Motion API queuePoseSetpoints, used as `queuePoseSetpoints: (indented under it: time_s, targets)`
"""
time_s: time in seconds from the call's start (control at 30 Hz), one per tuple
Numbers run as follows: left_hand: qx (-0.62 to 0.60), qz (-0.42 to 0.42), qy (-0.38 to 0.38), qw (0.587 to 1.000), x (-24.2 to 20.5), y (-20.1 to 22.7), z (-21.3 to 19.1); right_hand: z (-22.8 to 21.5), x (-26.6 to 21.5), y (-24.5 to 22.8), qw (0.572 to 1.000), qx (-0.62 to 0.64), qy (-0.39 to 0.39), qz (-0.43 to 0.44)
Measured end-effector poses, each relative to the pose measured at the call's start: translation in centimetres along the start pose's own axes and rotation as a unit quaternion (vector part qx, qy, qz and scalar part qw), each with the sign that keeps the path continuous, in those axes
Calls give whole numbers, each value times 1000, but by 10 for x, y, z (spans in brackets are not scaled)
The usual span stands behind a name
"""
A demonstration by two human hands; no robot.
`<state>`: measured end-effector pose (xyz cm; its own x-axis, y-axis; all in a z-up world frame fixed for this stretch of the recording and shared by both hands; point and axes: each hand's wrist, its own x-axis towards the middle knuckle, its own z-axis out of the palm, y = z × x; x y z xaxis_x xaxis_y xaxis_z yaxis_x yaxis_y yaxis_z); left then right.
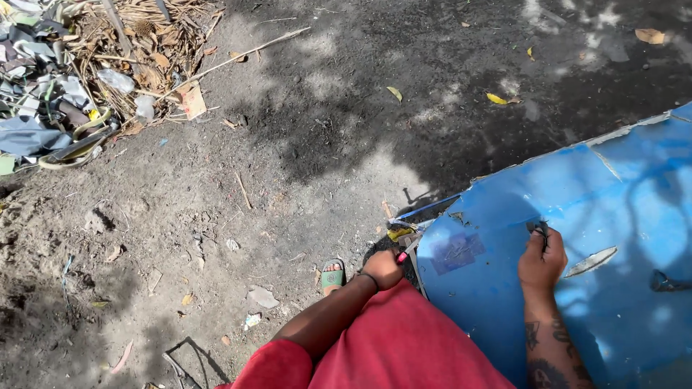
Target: Removing black straps and cutting the edges of a blue plastic barrel lid using snips and a knife in an outdoor setting.
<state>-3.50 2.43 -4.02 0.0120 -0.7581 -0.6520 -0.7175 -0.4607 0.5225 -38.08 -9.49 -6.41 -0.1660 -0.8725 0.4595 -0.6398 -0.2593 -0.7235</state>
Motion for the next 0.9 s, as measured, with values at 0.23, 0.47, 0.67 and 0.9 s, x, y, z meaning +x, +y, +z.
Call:
queuePoseSetpoints:
  time_s: [0.23, 0.47, 0.67, 0.9]
  targets:
    - [-86, -14, 2, 996, -36, 32, -29, -6, 7, -24, 994, 16, -70, 82]
    - [-134, -31, 7, 990, -35, 32, -18, -12, 7, -33, 992, 4, -89, 92]
    - [-20, 0, 37, 999, -35, 21, -25, -12, 6, -39, 988, 1, -98, 121]
    - [95, 16, 18, 995, -33, 17, -45, -13, 13, -55, 981, 2, -91, 173]
